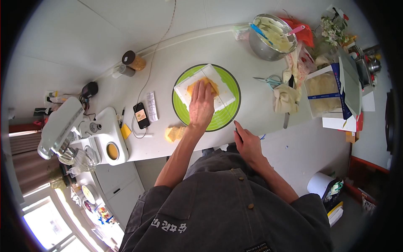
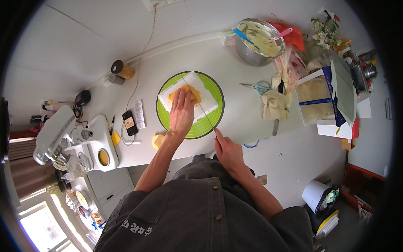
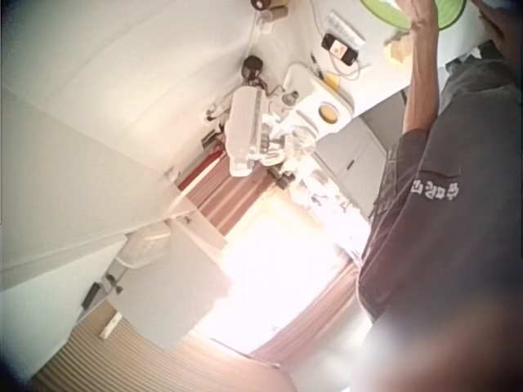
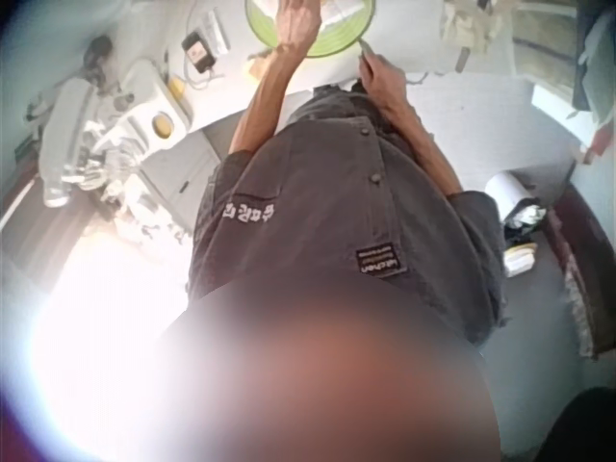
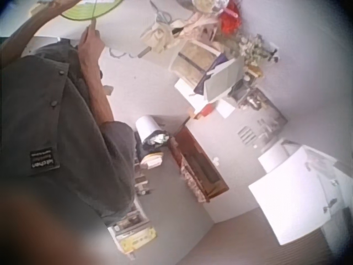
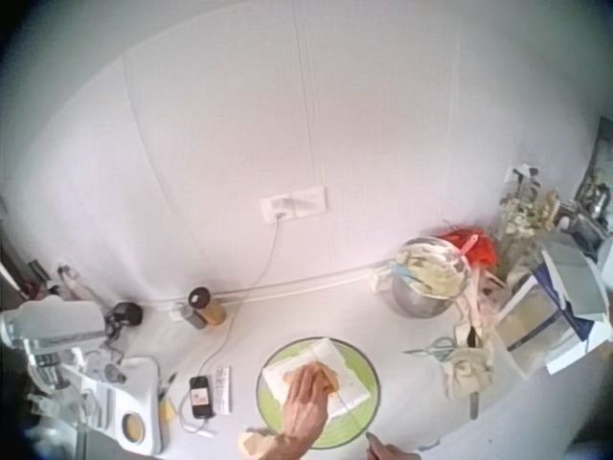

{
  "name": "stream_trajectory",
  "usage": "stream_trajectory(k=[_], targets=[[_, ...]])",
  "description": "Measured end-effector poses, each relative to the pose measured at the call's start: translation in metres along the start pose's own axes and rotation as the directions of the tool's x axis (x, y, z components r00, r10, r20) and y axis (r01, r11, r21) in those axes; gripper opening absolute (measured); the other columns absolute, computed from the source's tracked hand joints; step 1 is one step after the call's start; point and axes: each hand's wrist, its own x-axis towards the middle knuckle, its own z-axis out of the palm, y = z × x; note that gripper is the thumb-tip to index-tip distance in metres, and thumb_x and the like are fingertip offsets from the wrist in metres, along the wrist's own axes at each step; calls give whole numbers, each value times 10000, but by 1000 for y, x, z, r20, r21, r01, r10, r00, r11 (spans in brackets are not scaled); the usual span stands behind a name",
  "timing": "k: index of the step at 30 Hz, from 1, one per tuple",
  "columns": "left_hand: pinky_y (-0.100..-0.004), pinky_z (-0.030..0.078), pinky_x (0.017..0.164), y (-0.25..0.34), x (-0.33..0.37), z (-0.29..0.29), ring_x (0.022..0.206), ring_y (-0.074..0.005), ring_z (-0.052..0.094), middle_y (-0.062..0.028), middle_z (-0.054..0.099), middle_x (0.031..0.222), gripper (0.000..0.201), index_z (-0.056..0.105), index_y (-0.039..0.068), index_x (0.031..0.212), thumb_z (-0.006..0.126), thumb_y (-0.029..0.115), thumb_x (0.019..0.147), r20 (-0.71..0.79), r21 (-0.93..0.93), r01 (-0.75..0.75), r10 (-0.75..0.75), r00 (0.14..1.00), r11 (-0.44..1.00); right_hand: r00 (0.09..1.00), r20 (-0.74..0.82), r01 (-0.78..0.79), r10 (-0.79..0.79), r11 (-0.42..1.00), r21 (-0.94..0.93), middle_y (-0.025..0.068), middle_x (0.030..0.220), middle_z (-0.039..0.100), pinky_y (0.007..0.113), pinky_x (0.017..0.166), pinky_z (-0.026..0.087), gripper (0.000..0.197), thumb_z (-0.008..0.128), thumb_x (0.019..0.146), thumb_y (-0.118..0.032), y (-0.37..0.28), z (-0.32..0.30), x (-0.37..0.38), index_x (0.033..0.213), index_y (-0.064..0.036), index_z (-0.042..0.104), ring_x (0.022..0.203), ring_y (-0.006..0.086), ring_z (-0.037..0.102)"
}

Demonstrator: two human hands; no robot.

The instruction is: Cutting a sponge cake into a square shape and preparing a station for decorating.

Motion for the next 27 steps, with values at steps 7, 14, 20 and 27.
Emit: stream_trajectory(k=[7, 14, 20, 27], targets=[[-477, 462, 1112, 3, 0, 4, 1378, -432, 491, -268, 547, 1432, 384, 573, -60, 1309, 632, 116, 973, 8, -22, 47, -46, 999, 999, 996, -49, 69, -69, 998, 7, 129, 755, 646, 456, 538, 507, 404, 626, 997, -148, 7, 5, 5, 1393, -73, 598, 583, 346, 626], [-472, 462, 1117, 7, 2, 0, 1405, -428, 456, -254, 519, 1464, 374, 582, -46, 1314, 620, 122, 983, 26, -51, 112, -111, 993, 992, 999, 16, 28, -28, 999, -32, 127, 768, 652, 456, 540, 514, 393, 613, 1004, -157, 7, 3, -1, 1388, -74, 596, 588, 343, 629], [-466, 463, 1121, 6, 1, 0, 1408, -426, 449, -252, 509, 1470, 371, 581, -43, 1316, 618, 109, 979, 46, -73, 115, -112, 993, 991, 1000, -8, 17, -16, 999, 28, 147, 773, 660, 474, 576, 514, 392, 634, 998, -159, 5, 9, 13, 1379, -67, 607, 629, 363, 643], [-456, 463, 1120, 6, 0, 1, 1405, -426, 444, -252, 496, 1474, 375, 589, -39, 1309, 631, 86, 958, 36, -68, 102, -100, 994, 992, 999, 43, -17, 20, 997, -76, 140, 759, 652, 481, 570, 511, 382, 637, 993, -153, 4, 4, 2, 1366, -73, 613, 623, 367, 640]])
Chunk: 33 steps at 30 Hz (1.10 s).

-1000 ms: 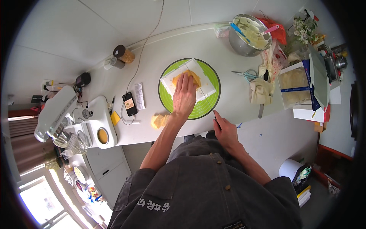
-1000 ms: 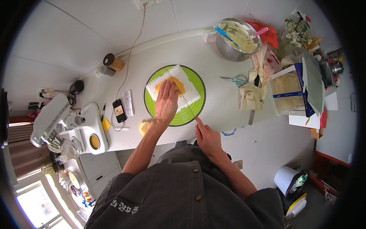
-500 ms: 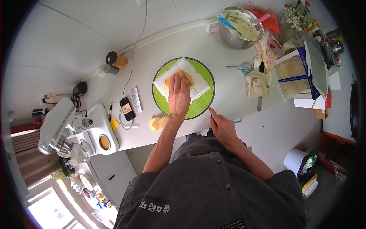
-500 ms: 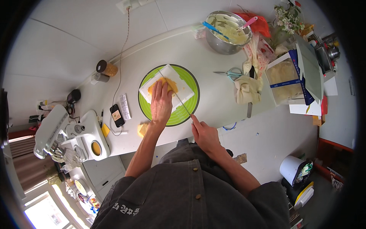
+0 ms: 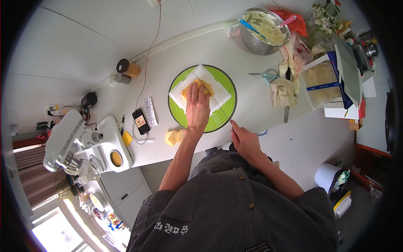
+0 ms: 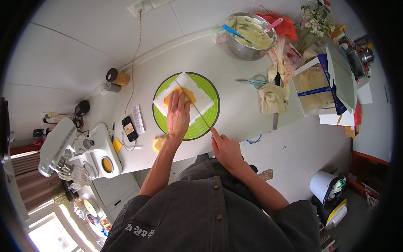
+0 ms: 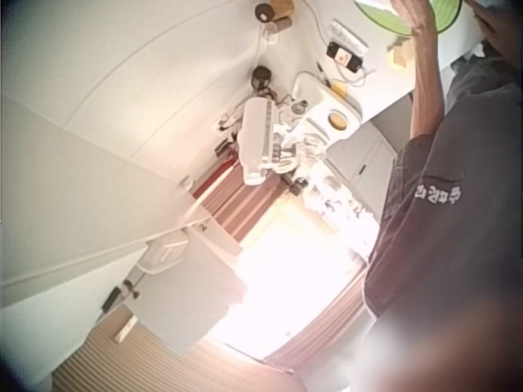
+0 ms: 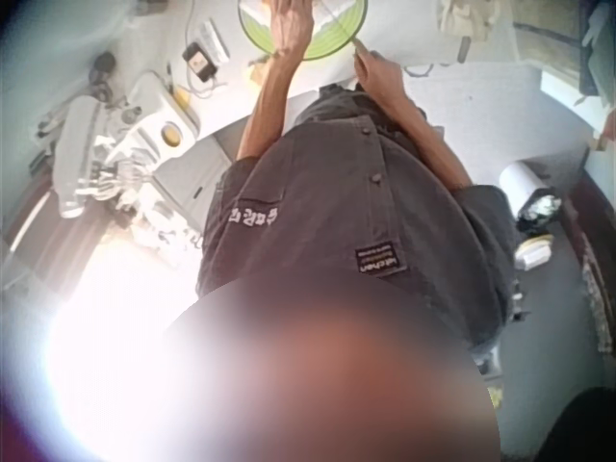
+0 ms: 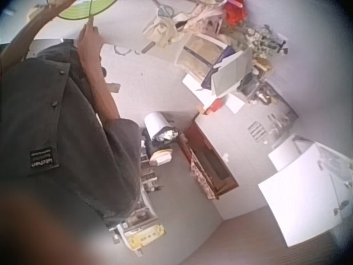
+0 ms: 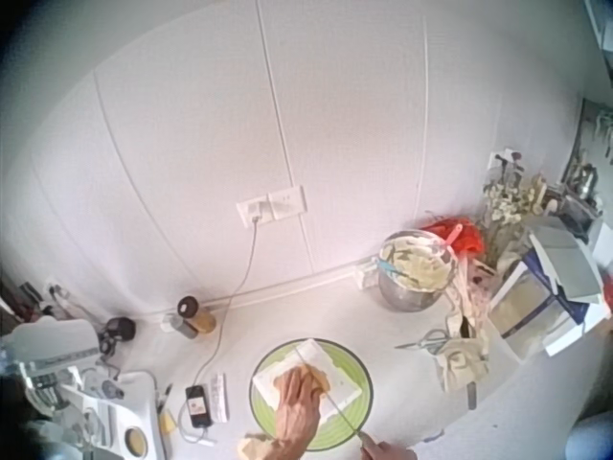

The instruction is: Cutting a sponge cake into a square shape and preparing a station for decorating.

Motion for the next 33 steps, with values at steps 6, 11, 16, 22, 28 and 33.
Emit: stream_trajectory(k=[6, 11, 16, 22, 28, 33], targets=[[-458, 464, 1115, -1, 0, 2, 1403, -429, 445, -246, 507, 1463, 360, 602, -39, 1296, 632, 78, 957, -7, -20, 9, -9, 1000, 1000, 1000, -23, 13, -12, 1000, 18, 145, 756, 652, 479, 572, 511, 394, 639, 989, -148, 2, 7, 14, 1376, -75, 610, 624, 372, 640], [-452, 461, 1120, 0, 1, -1, 1406, -421, 446, -243, 515, 1460, 364, 608, -40, 1304, 629, 79, 961, 23, 36, -38, 37, 999, 999, 999, -16, 28, -28, 1000, 12, 157, 763, 656, 482, 583, 512, 397, 632, 992, -147, 8, 11, 27, 1381, -69, 605, 642, 377, 648], [-454, 459, 1120, -3, -1, 3, 1407, -422, 446, -245, 516, 1457, 352, 622, -45, 1288, 638, 78, 959, -2, -15, 14, -14, 1000, 1000, 1000, 20, -23, 22, 998, 50, 160, 792, 672, 485, 594, 514, 378, 626, 997, -149, 17, 9, -10, 1365, -68, 606, 667, 380, 658], [-461, 462, 1114, -2, 1, 4, 1402, -432, 451, -252, 513, 1459, 361, 603, -47, 1309, 635, 92, 977, 18, -30, -11, 12, 1000, 999, 1000, -2, 4, -4, 1000, 31, 161, 806, 676, 492, 597, 515, 377, 620, 1007, -161, 22, 28, 28, 1372, -67, 594, 673, 389, 659], [-468, 464, 1107, -6, -2, 5, 1400, -435, 451, -252, 515, 1452, 362, 601, -47, 1312, 634, 96, 981, 7, -26, 6, -6, 1000, 1000, 998, 51, -40, 36, 997, 69, 166, 810, 675, 482, 603, 514, 367, 625, 1009, -155, 43, 25, -17, 1363, -64, 591, 681, 389, 659], [-466, 462, 1107, -4, 1, 5, 1401, -434, 449, -251, 513, 1453, 369, 597, -44, 1321, 634, 94, 981, 8, -50, -27, 27, 1000, 998, 1000, 3, 0, -1, 994, 110, 175, 831, 679, 473, 612, 519, 376, 624, 1008, -153, 40, 35, 16, 1372, -67, 588, 702, 390, 667]])
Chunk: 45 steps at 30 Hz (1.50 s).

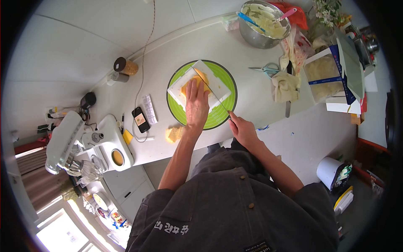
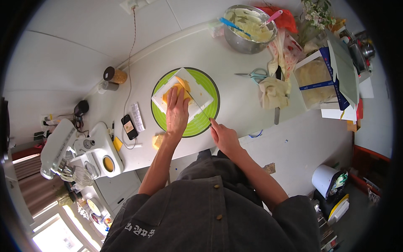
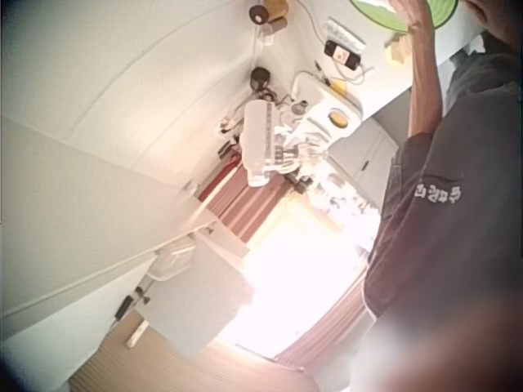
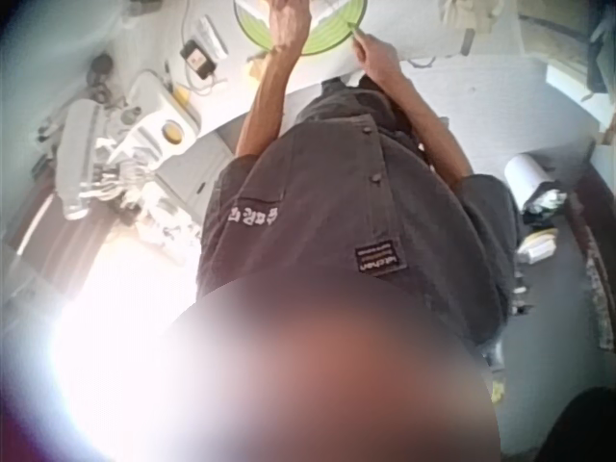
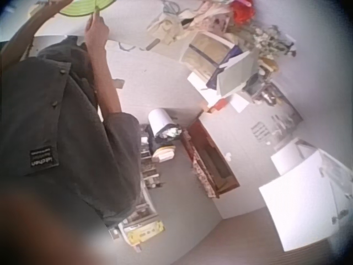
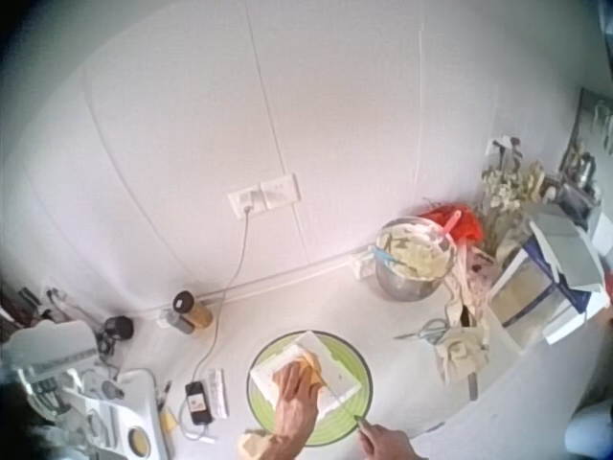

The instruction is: Cutting a sponge cake into a square shape and preparing a station for decorating.

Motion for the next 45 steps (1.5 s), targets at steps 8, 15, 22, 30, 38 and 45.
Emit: stream_trajectory(k=[8, 15, 22, 30, 38, 45], targets=[[-486, 472, 1092, 5, 4, -9, 1388, -425, 470, -252, 536, 1436, 359, 590, -56, 1327, 624, 72, 993, -13, -61, 72, -73, 997, 996, 999, -40, 28, -29, 1000, -12, 139, 775, 665, 472, 554, 519, 377, 631, 998, -182, 13, -19, -40, 1366, -106, 596, 626, 368, 650], [-473, 476, 1098, -10, 46, -26, 1359, -419, 512, -227, 577, 1429, 515, 628, -16, 1327, 573, -136, 829, -81, -79, 38, -44, 996, 996, 997, -45, 56, -62, 991, -124, 96, 748, 650, 426, 514, 512, 393, 665, 970, -169, 28, -57, -59, 1359, -120, 631, 585, 314, 636], [-453, 455, 1135, -36, 108, -9, 1380, -375, 516, -204, 649, 1366, 474, 712, 113, 1282, 716, -14, 825, 343, -88, -128, 151, 927, 988, 998, -64, -4, -3, 994, -108, 139, 827, 700, 396, 571, 526, 384, 694, 948, -86, 71, -84, -95, 1331, -87, 664, 631, 305, 668], [-429, 525, 1006, -20, 125, 21, 1209, -317, 601, -119, 719, 1078, 300, 757, 108, 1122, 770, 128, 822, 525, 79, -10, -33, 850, 997, 935, -241, -252, 258, 966, 57, 136, 696, 626, 339, 583, 483, 370, 649, 992, -105, 135, -101, -103, 1357, -45, 654, 567, 209, 568], [-413, 547, 912, 5, 106, 24, 982, -305, 655, -100, 712, 888, 57, 740, 19, 820, 701, 60, 824, 84, 86, -108, 101, 991, 990, 970, -85, -236, 228, 967, -96, 188, 878, 719, 450, 704, 547, 381, 637, 992, -196, 169, -100, -55, 1362, -107, 654, 768, 372, 702], [-368, 578, 745, 100, 11, -38, 841, -296, 706, -104, 694, 984, 94, 723, 11, 956, 722, -20, 868, -207, -343, 202, -283, 936, 917, 976, 82, -183, 203, 962, -205, 206, 1187, 699, 475, 911, 533, 508, 642, 961, -180, 191, -93, -7, 1458, -110, 564, 1070, 407, 676]])
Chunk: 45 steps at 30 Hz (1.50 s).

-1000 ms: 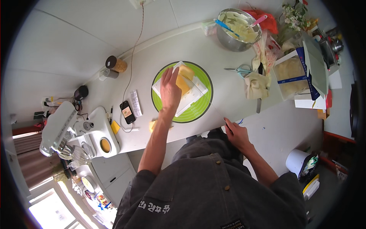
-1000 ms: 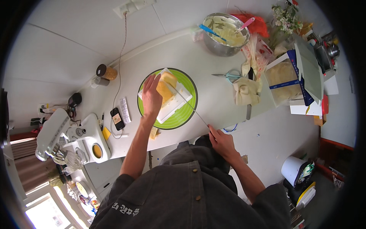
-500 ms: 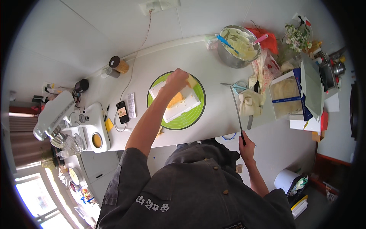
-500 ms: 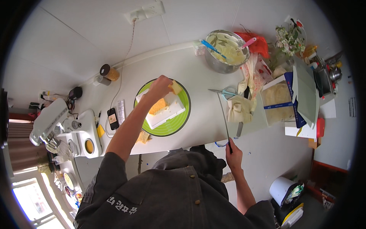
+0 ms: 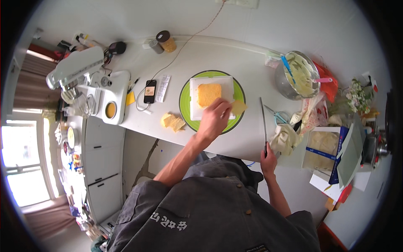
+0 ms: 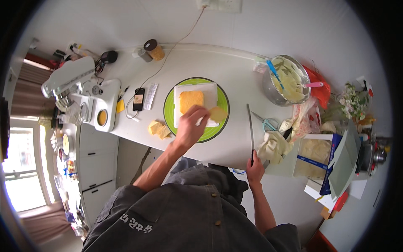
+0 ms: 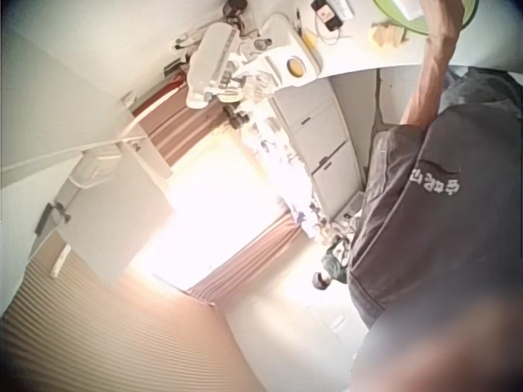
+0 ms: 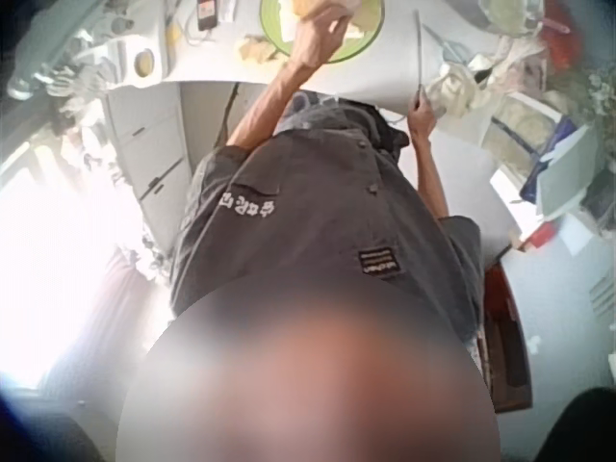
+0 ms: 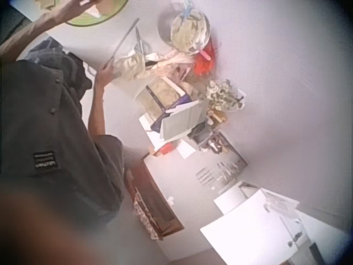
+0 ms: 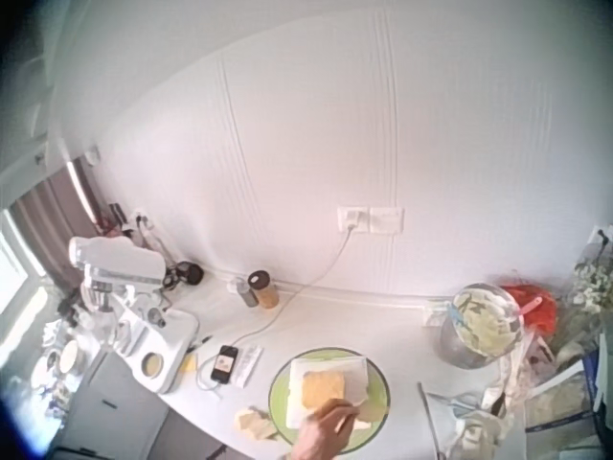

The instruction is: Cutting a sponge cake into a square shape and preparing a station for decorating.

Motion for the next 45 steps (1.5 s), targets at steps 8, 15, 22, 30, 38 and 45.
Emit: stream_trajectory(k=[8, 15, 22, 30, 38, 45], targets=[[-293, 609, 779, -99, -139, -103, 824, -170, 723, -108, 734, 900, 223, 700, -87, 1106, 718, 8, 905, -331, -154, 680, -686, 648, 717, 994, -52, 89, -98, 983, -160, 182, 1341, 608, 459, 1005, 494, 613, 635, 907, -47, 14, 14, 19, 1502, -94, 498, 1220, 386, 592], [-326, 609, 762, -208, -146, -120, 820, -203, 727, -132, 744, 921, 315, 696, -34, 1184, 706, 21, 874, -240, -181, 719, -739, 630, 671, 981, -45, 183, -187, 980, -81, 220, 1171, 670, 444, 881, 535, 490, 609, 927, -58, -24, 14, -3, 1416, -52, 593, 1037, 373, 667], [-459, 444, 1089, -268, -144, -103, 1221, -371, 587, -167, 669, 1295, 476, 671, 82, 1321, 767, 167, 863, -207, 341, 561, -521, 828, 754, 875, 412, 173, -254, 959, 224, 119, 759, 729, 314, 639, 561, 398, 665, 976, -171, -102, 84, -25, 1335, 1, 660, 614, 150, 686], [-458, 396, 1080, -276, -123, -104, 1194, -366, 583, -213, 673, 1230, 519, 665, 130, 1352, 692, 420, 923, -77, 239, 693, -698, 712, 681, 768, 640, -360, 26, 844, 398, 160, 1288, 640, 361, 784, 616, 732, 644, 1023, -398, -262, 202, 11, 1608, -85, 334, 1002, 205, 686], [-443, 551, 882, -280, -167, -84, 1008, -383, 692, -259, 685, 1133, 458, 718, 29, 1256, 716, 320, 902, 3, -65, 801, -803, 596, 595, 734, 664, -640, 140, 469, 608, 84, 1238, 620, 410, 839, 617, 521, 516, 1050, -518, -354, 253, 11, 1396, -129, 504, 1084, 203, 648], [-414, 585, 753, -198, -171, -71, 851, -277, 752, -203, 759, 920, 370, 744, -6, 1172, 698, 265, 924, 237, -186, 760, -722, 650, 623, 714, 642, -700, 280, 302, 647, 93, 1217, 678, 514, 820, 623, 543, 698, 926, -499, -300, 218, -23, 1303, -120, 606, 1075, 270, 692]])
